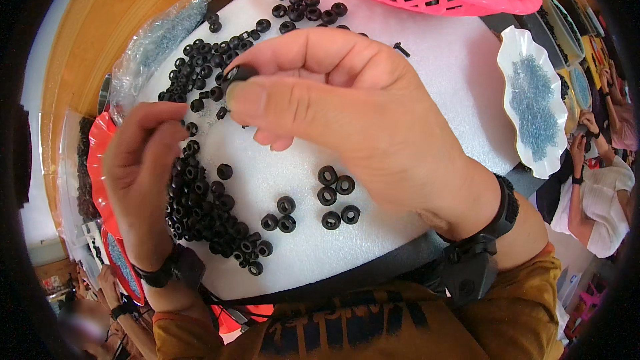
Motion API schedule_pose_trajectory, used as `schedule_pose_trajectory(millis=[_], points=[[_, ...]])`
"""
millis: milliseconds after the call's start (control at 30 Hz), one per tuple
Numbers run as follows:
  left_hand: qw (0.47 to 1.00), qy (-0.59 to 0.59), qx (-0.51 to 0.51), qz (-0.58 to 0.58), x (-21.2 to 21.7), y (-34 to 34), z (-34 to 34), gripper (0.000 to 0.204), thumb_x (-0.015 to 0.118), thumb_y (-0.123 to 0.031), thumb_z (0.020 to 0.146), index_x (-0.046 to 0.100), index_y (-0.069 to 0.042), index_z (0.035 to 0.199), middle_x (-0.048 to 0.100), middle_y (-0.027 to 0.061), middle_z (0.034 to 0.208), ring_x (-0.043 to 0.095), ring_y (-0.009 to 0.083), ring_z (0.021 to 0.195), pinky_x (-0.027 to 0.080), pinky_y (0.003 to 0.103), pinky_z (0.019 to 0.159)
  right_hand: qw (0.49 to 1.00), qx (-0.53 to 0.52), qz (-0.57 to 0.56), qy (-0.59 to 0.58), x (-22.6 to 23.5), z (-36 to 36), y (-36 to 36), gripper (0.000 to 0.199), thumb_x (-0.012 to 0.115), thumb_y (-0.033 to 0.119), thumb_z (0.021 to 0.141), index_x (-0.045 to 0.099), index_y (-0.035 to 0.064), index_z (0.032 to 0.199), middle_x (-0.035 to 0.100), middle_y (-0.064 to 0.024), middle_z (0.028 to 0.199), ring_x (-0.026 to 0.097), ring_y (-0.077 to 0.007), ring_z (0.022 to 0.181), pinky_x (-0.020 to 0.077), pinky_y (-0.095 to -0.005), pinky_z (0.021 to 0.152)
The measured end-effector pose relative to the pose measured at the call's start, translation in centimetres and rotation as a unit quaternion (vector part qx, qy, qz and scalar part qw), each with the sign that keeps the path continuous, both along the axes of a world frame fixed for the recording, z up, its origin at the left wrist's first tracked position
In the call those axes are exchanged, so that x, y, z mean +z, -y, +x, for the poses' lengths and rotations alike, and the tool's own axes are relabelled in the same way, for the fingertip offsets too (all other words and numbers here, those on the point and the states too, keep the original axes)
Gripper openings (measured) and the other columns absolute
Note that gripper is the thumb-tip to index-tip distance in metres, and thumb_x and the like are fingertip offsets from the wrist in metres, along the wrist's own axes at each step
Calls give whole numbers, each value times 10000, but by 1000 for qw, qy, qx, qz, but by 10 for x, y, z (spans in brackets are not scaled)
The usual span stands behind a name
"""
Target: Manually assembling small plastic and metal components at a workbench.
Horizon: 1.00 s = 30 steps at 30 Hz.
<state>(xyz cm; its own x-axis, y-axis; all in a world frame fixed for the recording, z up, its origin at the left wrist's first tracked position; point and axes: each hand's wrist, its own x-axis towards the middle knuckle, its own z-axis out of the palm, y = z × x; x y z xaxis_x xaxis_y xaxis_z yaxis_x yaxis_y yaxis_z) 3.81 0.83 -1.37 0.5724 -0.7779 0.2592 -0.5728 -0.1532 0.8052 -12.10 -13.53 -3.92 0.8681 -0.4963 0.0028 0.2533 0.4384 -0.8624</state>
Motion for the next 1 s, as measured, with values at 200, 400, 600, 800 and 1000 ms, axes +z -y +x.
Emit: schedule_pose_trajectory(millis=[200, 400, 600, 800, 1000], points=[[971, 154, -158, 92, -19, 13, 5, 136, 569, 18, 757, 594, 1, 890, 544, 113, 756, 548, 257, 685, 437, 315, 594, 1000, -5, 18, -1, 0, 1, -4, 290, 607, 155, 843, 570, -5, 1082, 633, -87, 830, 581, -108, 673, 478, -227, 651], [945, 235, -198, 112, -30, 15, 9, 160, 584, -8, 733, 589, -24, 892, 535, 113, 755, 546, 298, 718, 441, 368, 638, 999, 37, 26, 8, 0, -1, -6, 282, 630, 109, 824, 571, -11, 1072, 640, -91, 831, 605, -115, 735, 481, -235, 703], [948, 230, -174, 138, -32, 14, 6, 108, 592, -40, 735, 547, -34, 833, 534, 112, 789, 545, 307, 753, 438, 394, 661, 996, 33, -30, 81, 1, -1, -16, 286, 651, 42, 791, 570, -28, 1056, 637, -71, 854, 616, -107, 760, 491, -220, 709], [935, 273, -145, 175, -29, 10, 2, 150, 593, -30, 731, 573, -30, 879, 530, 125, 821, 540, 322, 751, 439, 391, 659, 998, 54, -20, 29, 1, -2, -9, 269, 648, 46, 793, 576, -21, 1044, 636, -63, 848, 633, -121, 802, 507, -235, 737], [983, 102, -137, 64, -8, 7, -1, 223, 577, -16, 783, 594, -9, 1005, 548, 62, 791, 547, 168, 684, 432, 256, 608, 998, 59, 5, 18, 3, -1, -7, 270, 658, 41, 783, 578, -24, 1033, 636, -67, 851, 625, -109, 794, 508, -235, 743]])
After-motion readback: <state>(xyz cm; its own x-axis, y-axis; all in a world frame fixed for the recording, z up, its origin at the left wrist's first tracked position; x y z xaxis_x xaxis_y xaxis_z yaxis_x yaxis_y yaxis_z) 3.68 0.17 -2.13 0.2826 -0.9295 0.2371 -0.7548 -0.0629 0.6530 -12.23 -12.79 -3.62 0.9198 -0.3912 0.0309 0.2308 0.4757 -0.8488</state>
